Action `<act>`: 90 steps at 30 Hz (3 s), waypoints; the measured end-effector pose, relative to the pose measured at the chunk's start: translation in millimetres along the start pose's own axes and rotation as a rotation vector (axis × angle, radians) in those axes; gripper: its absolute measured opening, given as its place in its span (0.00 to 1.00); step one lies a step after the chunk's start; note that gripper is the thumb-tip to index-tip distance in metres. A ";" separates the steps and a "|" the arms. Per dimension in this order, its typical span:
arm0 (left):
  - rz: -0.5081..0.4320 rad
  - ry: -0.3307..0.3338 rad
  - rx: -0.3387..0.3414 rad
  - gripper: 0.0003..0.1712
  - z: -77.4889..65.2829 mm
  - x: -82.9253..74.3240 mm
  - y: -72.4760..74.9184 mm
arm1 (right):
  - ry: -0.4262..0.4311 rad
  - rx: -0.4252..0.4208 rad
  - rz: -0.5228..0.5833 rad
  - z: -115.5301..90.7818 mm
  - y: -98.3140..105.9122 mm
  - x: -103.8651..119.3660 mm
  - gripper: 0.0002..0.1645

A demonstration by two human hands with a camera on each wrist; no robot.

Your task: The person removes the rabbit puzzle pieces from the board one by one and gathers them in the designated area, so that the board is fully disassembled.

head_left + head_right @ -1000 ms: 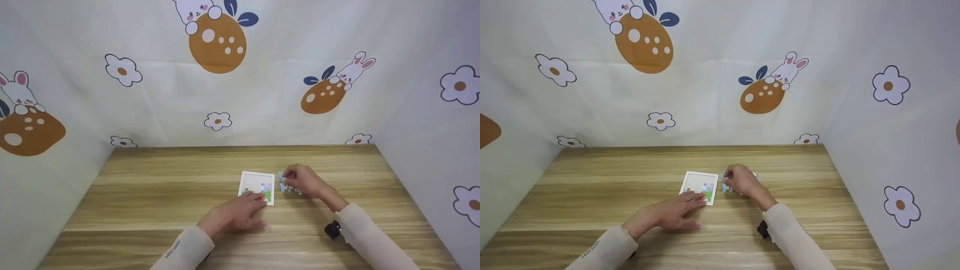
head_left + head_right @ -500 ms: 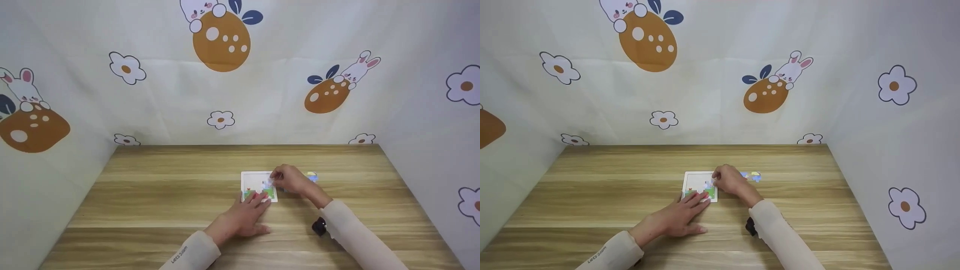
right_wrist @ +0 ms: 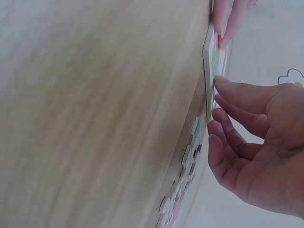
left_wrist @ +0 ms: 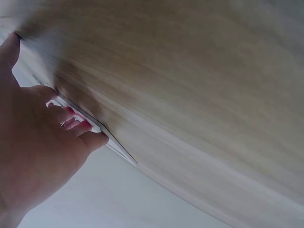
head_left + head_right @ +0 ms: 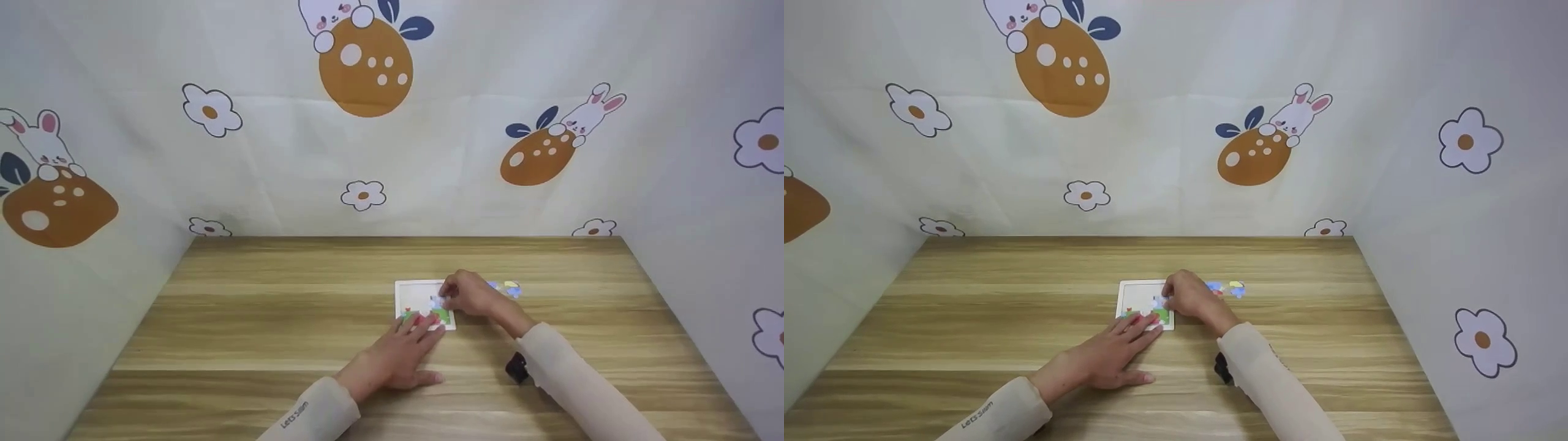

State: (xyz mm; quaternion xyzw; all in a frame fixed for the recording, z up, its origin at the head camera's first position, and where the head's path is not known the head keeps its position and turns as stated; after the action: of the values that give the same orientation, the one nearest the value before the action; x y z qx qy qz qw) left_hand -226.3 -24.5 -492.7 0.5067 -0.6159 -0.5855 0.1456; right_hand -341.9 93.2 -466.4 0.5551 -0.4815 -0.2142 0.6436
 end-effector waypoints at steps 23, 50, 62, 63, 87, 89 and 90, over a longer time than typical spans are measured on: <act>-0.025 -0.001 0.012 0.49 1.2 -1.7 -0.2 | 0.076 -0.073 0.136 -7.1 7.7 1.0 0.01; 0.015 0.022 -0.006 0.50 2.6 -2.9 2.8 | -0.109 -0.214 0.239 -62.7 59.7 -68.1 0.06; 0.020 0.038 0.014 0.51 4.3 -2.2 1.9 | -0.199 -0.139 0.161 -82.1 55.2 -112.9 0.06; 0.018 0.039 0.016 0.51 4.3 -2.4 1.8 | -0.208 -0.118 0.162 -82.3 52.9 -115.0 0.06; -0.080 0.062 -0.143 0.37 6.9 -6.4 11.9 | -0.224 -0.044 0.120 -74.9 30.5 -118.8 0.12; -0.085 0.073 -0.164 0.34 7.0 -10.8 13.3 | -0.228 -0.049 0.101 -74.6 31.5 -116.1 0.11; -0.089 0.077 -0.175 0.33 6.8 -13.3 13.7 | -0.230 -0.053 0.092 -74.3 32.4 -114.3 0.11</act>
State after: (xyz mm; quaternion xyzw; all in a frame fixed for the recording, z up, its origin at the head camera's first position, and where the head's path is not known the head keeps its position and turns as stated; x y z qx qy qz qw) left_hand -231.8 -12.8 -477.2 0.5410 -0.5331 -0.6230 0.1869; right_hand -337.4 232.9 -474.3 0.4872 -0.5713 -0.2593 0.6075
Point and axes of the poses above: each hand's wrist, its own z-axis towards the middle knuckle, its own y-axis out of the back of the hand, x = y × z, the point moved 7 cm from there along z, towards the middle knuckle, and after that the axes turned 14 degrees about -z, right-handed, at the moved point
